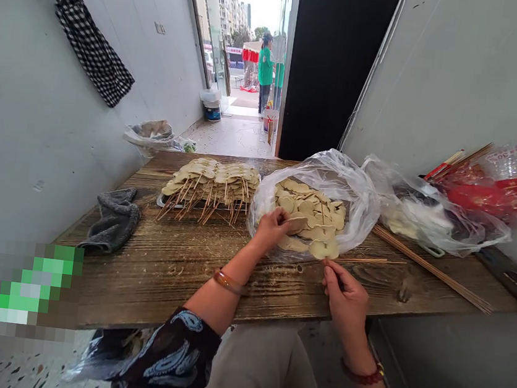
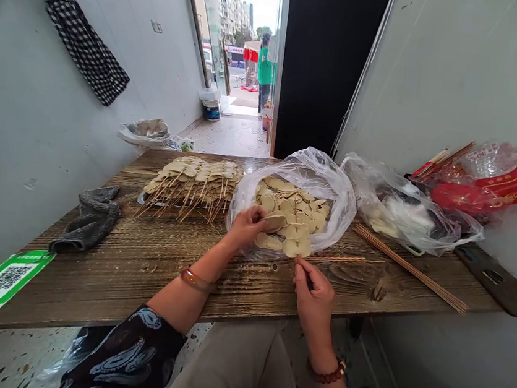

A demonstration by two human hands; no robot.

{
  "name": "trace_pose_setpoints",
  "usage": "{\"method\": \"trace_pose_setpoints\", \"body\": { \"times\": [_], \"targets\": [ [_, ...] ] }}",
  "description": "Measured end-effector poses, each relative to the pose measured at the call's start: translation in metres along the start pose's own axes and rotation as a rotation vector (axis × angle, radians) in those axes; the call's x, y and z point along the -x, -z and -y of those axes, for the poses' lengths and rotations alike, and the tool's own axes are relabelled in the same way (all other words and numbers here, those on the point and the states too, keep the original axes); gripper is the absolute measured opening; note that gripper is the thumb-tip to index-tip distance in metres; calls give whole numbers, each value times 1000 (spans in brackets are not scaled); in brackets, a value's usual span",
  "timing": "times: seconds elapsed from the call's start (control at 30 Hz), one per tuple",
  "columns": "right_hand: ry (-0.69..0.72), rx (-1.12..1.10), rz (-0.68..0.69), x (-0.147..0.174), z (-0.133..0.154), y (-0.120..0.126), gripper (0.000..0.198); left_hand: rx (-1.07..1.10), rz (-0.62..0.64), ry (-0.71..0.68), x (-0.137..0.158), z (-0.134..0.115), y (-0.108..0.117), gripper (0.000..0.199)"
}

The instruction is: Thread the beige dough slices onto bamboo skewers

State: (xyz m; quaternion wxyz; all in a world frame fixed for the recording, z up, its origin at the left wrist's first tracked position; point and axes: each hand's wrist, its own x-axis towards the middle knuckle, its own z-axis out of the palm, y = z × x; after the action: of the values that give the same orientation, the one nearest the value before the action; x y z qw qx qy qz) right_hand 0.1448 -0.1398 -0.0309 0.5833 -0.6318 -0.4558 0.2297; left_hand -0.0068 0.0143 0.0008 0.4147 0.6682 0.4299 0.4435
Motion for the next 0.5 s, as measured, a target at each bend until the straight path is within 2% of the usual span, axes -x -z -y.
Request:
{"method": "trace_pose_setpoints", "body": {
  "times": [0.1,0.17,0.3,0.5],
  "targets": [
    [9,22,29,0,-1,2,36,369,16,156,1,-3,4,22],
    [31,39,96,-1,-1,4,34,511,19,201,2,-5,7,33],
    [87,81,227,-3,2,6,31,584,-34,197,1,-9,14,39],
    [195,148,301,-5,7,6,29,552,-136,122,-2,-11,23,33]
  ]
}}
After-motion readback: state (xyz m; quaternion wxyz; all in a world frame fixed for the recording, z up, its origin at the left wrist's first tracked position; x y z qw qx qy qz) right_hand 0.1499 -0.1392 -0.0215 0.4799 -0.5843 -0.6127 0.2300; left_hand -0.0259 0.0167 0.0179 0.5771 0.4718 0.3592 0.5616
